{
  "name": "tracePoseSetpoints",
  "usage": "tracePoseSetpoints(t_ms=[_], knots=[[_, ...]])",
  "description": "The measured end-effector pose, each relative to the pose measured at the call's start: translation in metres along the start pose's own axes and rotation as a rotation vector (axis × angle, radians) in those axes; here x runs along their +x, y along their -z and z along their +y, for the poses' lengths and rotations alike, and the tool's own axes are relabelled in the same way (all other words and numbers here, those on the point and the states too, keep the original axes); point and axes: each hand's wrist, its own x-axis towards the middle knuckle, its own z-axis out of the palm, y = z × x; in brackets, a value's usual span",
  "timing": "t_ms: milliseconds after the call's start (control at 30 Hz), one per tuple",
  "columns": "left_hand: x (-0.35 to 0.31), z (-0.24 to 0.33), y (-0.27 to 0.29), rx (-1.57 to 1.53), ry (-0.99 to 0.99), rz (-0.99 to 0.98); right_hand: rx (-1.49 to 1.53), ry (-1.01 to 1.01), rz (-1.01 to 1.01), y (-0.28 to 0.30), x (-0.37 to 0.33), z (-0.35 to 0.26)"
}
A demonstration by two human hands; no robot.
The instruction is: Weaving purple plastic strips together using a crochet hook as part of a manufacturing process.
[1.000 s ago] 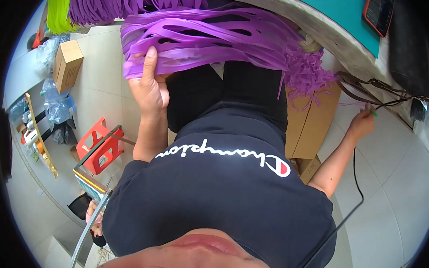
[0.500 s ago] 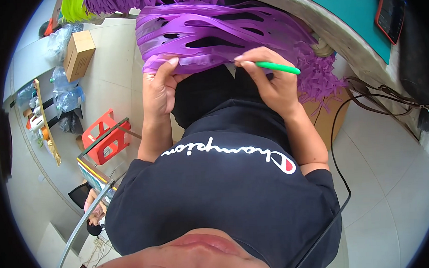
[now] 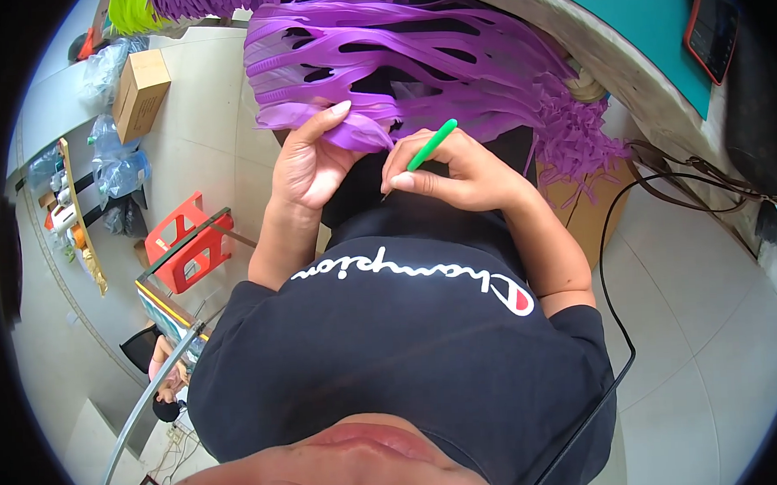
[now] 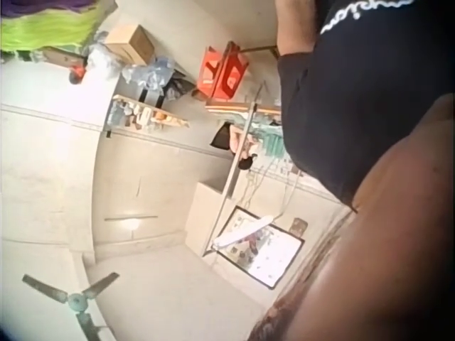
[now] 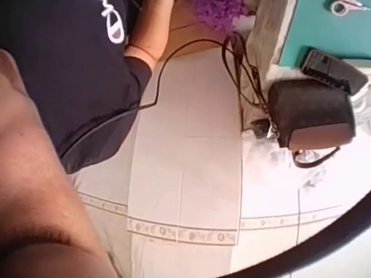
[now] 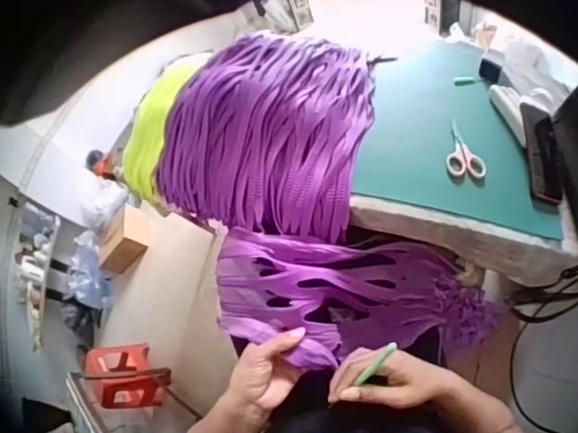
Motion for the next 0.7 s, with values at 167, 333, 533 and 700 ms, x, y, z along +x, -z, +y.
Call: tracePoseSetpoints(t_ms=[167,333,533,700], knots=[[-0.003,0.001,0.006,-0.025,0.100,-0.103,0.165,-0.118,0.034,0.008,-0.007,0.003],[-0.010,0.005,-0.003,-0.108,0.127,-0.041,0.005,0.043,0.084,0.007,0.001,0.019],[-0.010,0.000,0.004,-0.080,0.093,0.009,-0.148,-0.021,0.065,-0.005,0.007,0.014],[-0.014,0.007,0.009,-0.165,0.307,-0.081,-0.479,0.203,0.268,-0.007,-0.004,-0.003]])
